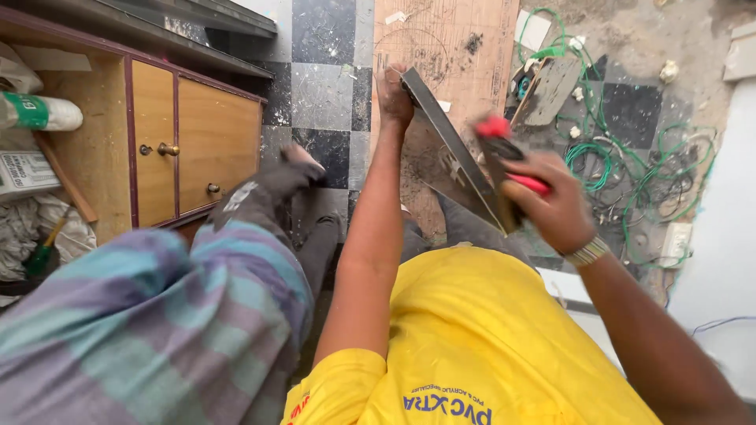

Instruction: Using a hand plane to smooth the edge of a laminate furniture panel.

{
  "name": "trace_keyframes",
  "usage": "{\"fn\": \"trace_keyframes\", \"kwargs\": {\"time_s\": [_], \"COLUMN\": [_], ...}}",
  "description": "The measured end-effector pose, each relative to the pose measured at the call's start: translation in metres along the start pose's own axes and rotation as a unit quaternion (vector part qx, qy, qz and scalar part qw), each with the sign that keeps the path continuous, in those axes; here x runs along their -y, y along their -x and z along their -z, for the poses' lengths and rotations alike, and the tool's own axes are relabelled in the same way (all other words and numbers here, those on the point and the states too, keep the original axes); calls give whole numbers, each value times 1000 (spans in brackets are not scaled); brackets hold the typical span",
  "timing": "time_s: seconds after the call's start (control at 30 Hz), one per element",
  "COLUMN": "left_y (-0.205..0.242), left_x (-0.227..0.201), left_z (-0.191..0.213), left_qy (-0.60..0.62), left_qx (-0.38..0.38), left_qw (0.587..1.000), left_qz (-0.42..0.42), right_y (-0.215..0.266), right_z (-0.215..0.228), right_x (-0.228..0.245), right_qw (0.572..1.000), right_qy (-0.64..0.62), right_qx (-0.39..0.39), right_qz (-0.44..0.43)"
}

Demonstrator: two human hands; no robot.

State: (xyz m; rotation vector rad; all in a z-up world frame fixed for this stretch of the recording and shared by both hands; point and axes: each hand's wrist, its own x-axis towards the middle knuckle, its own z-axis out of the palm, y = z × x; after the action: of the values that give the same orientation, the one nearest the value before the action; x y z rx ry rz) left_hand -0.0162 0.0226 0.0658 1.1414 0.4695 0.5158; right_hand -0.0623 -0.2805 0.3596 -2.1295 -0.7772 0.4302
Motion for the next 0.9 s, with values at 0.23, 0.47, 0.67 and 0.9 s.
{"fn": "trace_keyframes", "kwargs": {"time_s": [0.23, 0.47, 0.67, 0.9], "left_y": [9, 35, 76, 111], "left_x": [-15, -111, -186, -183], "left_z": [22, 31, 12, 40], "left_qy": [14, -34, -181, -270], "left_qx": [28, 14, -6, -75], "left_qw": [999, 999, 981, 954], "left_qz": [-8, 4, -66, -106], "right_y": [152, 144, 95, 74], "right_z": [23, 9, 13, 18], "right_x": [-38, -44, -44, -49], "right_qw": [858, 861, 865, 900], "right_qy": [-406, -460, -457, -418], "right_qx": [-140, -99, -4, 51], "right_qz": [-282, -191, -205, -107]}}
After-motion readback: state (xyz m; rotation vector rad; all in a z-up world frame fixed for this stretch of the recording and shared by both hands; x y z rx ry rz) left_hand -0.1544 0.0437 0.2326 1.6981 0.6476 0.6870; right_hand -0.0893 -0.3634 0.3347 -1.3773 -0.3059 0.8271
